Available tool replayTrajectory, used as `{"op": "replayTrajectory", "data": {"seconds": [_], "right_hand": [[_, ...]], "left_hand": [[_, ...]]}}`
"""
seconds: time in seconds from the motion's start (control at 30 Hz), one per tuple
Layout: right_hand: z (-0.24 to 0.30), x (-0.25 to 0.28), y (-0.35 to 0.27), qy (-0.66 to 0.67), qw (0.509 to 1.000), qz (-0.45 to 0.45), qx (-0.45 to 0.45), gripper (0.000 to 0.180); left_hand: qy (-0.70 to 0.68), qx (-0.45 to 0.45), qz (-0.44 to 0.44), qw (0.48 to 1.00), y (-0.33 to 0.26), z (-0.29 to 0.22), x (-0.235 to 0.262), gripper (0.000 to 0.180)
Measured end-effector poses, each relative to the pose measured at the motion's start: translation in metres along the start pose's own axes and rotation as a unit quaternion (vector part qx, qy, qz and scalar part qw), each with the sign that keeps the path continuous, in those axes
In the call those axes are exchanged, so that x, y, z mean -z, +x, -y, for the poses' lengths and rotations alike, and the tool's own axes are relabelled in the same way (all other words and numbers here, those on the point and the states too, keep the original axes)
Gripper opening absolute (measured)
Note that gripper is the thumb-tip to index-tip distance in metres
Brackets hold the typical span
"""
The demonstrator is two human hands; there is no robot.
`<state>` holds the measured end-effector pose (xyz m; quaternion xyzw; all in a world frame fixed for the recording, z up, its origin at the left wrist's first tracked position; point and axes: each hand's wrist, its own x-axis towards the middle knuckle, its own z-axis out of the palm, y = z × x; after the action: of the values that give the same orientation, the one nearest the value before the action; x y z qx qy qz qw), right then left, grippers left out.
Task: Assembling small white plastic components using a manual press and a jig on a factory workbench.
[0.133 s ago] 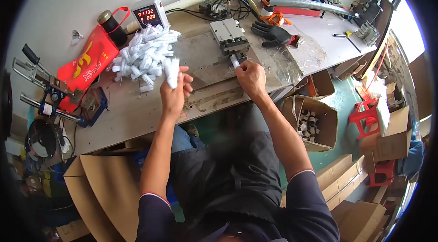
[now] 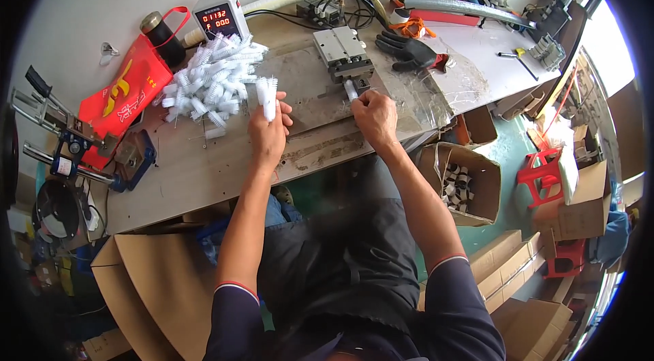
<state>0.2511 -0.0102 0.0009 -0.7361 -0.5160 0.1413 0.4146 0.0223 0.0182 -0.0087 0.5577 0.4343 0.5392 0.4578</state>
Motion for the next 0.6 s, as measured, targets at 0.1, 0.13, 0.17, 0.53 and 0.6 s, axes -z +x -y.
{"op": "replayTrajectory", "data": {"seconds": [0.1, 0.13, 0.17, 0.53, 0.6], "right_hand": [[0.007, -0.001, 0.005, 0.003, 1.0, 0.001, -0.015, 0.022], [0.008, -0.001, 0.006, 0.002, 1.0, 0.005, -0.024, 0.021], [0.007, -0.001, 0.008, 0.0, 1.0, 0.009, -0.023, 0.021], [0.003, -0.006, 0.009, 0.02, 0.999, 0.001, -0.028, 0.021], [0.003, -0.004, 0.009, 0.02, 0.999, 0.003, -0.033, 0.021]], "left_hand": [[0.017, -0.021, -0.006, 1.0, 0.004, 0.011, 0.002, 0.029], [0.029, -0.035, 0.007, 0.999, 0.004, 0.014, 0.003, 0.03], [0.042, -0.05, 0.019, 0.998, 0.003, 0.014, 0.004, 0.031], [0.03, -0.063, 0.005, 0.998, 0.003, 0.026, 0.007, 0.023], [0.022, -0.07, -0.005, 0.997, 0.002, 0.024, 0.005, 0.023]]}}
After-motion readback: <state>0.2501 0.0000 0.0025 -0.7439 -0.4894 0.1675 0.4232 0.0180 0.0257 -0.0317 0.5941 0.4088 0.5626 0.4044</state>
